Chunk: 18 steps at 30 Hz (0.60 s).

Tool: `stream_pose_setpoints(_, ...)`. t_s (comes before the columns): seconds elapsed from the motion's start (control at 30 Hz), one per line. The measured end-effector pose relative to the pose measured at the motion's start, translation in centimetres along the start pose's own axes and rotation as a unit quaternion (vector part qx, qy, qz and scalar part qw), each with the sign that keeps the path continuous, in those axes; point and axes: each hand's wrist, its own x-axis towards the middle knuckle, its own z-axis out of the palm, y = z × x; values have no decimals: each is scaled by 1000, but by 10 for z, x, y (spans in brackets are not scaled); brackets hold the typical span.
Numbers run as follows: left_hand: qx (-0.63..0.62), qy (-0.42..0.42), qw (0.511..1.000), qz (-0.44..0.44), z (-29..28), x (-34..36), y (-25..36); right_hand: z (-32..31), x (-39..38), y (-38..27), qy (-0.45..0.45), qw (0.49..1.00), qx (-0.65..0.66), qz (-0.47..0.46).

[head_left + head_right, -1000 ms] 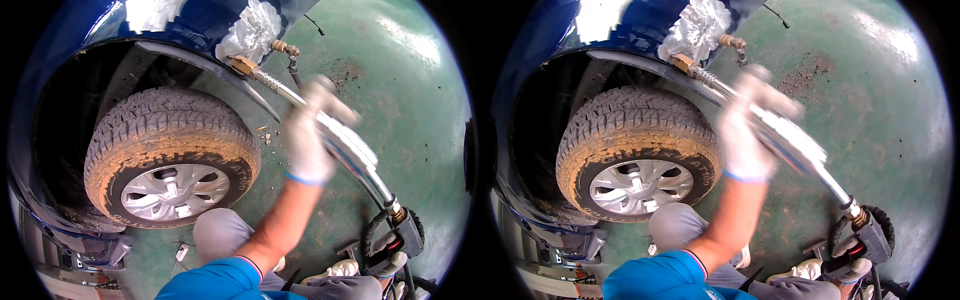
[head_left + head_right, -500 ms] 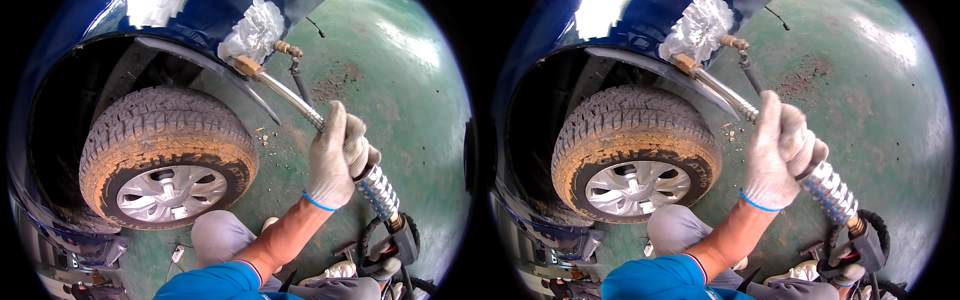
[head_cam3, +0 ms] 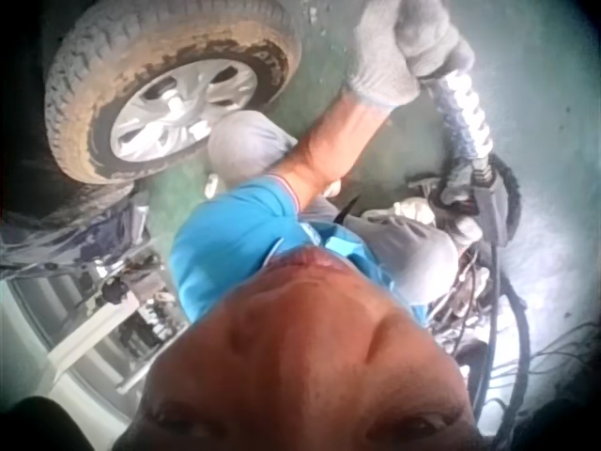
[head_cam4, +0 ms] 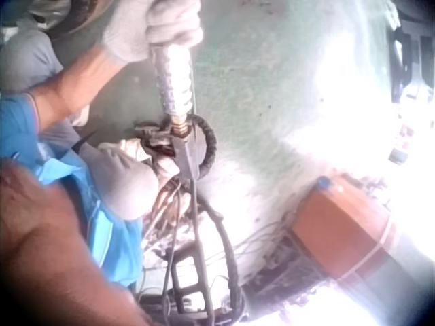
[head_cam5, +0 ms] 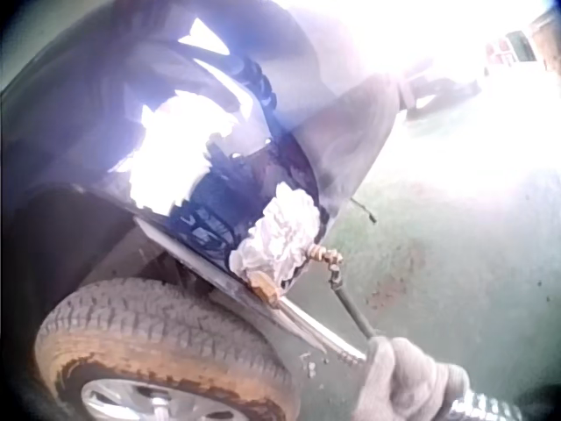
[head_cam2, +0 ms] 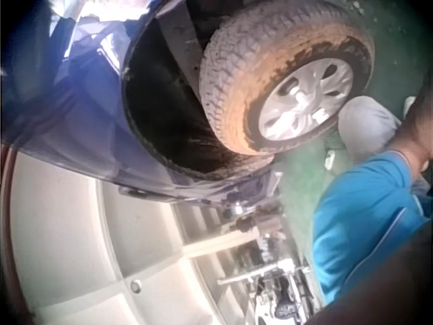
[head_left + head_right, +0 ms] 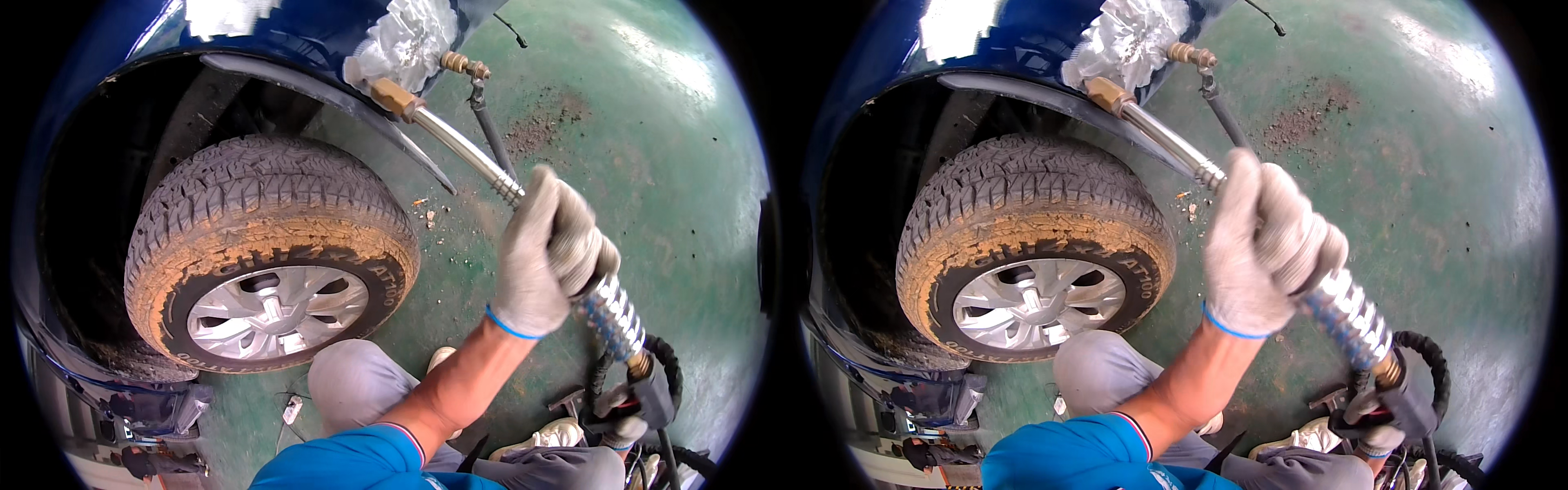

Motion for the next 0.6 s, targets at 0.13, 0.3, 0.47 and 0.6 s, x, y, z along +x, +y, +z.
stream_pose_setpoints(0.13,-46,-139,989,-4,-13,-1,-2,-2,4,13,-5,1000,17,16)
stream_pose_setpoints(0.3,61,256,963,-60,14,-16,-18,-9,0,4,-5,1000,3,13)
stream_pose_setpoints(0.47,84,244,965,-39,7,-6,-13,-9,4,7,-8,1000,3,13)
stream_pose_setpoints(0.6,87,239,967,-28,10,-4,-9,-9,3,9,-11,1000,2,11)
